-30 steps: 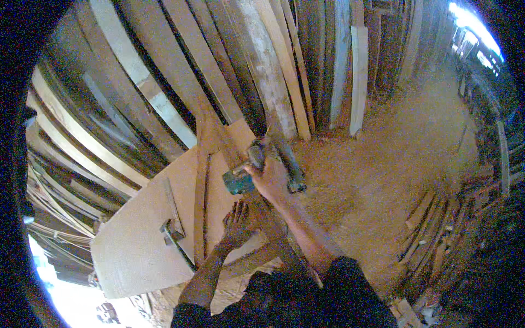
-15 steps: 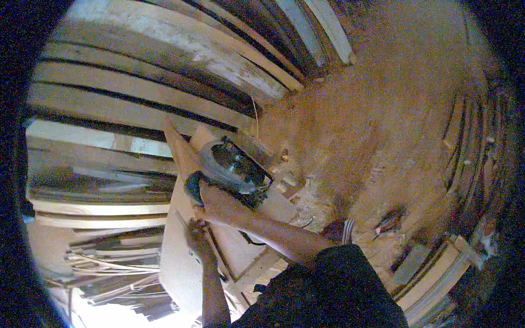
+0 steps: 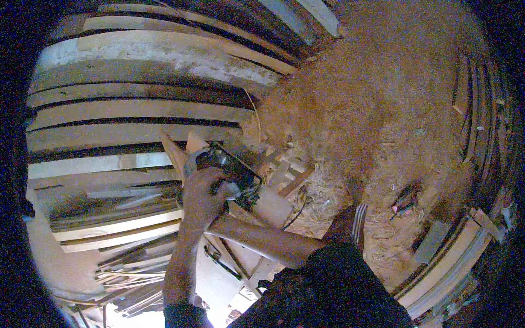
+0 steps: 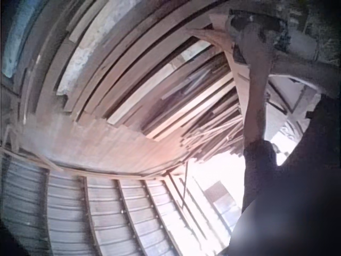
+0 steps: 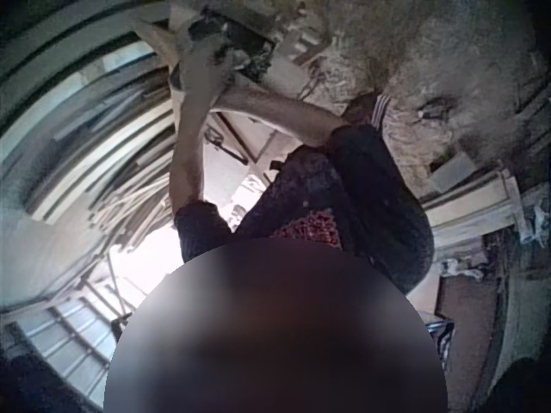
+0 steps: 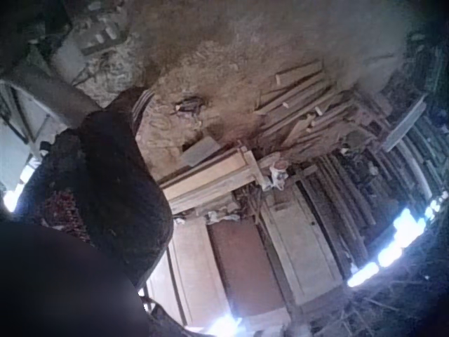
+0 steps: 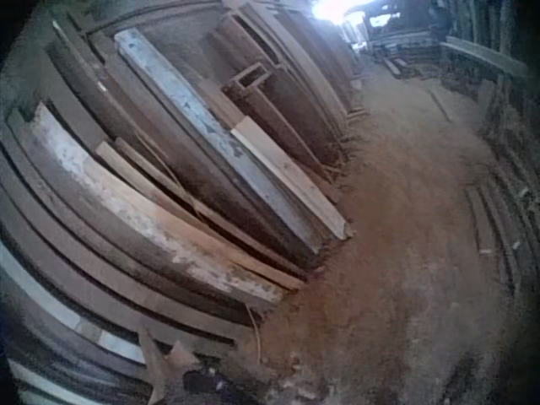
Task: The person uses a circular saw to cut a wooden frame resting on a large plywood sheet, then removes the frame and measures the sheet with a tape measure while marking it with a pencil.
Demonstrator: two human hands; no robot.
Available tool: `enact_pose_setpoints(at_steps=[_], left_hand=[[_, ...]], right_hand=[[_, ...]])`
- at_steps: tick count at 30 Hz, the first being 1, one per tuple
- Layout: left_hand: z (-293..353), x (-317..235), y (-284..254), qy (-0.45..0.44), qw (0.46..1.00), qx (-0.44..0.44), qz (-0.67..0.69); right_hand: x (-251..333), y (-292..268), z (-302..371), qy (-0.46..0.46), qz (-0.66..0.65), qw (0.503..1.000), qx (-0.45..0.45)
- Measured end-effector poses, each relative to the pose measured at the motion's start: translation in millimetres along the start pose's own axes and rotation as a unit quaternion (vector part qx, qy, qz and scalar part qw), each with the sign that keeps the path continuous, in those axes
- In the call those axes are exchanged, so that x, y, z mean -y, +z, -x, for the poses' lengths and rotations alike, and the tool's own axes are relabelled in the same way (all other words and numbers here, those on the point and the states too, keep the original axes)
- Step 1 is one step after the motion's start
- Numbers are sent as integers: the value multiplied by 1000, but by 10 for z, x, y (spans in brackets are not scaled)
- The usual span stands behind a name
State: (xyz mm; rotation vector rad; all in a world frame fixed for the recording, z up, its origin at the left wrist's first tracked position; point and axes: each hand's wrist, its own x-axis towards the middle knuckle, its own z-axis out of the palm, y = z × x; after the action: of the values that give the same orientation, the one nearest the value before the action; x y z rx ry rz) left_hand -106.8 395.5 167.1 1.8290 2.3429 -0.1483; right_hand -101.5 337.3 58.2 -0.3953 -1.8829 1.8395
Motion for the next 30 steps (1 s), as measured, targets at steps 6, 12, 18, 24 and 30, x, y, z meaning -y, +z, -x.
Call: enact_pose_setpoints(at_steps=[6,12,18,24,30], left_hand=[[-193,434,-301,-57,993,-10,105],[-502,644,-360,-155,984,23,81],[-826,1010,-248,-203,973,32,103],[-1040,1040,-77,-236,969,71,-35],[-1018,810,-72,-307,946,52,84]], right_hand=[[111,-47,-64,39,20,998,54],[321,-285,-12,66,42,993,-93],[234,-353,77,45,-44,998,-6],[120,-462,267,-51,2,994,-95],[132,-401,276,-90,7,973,-210]])
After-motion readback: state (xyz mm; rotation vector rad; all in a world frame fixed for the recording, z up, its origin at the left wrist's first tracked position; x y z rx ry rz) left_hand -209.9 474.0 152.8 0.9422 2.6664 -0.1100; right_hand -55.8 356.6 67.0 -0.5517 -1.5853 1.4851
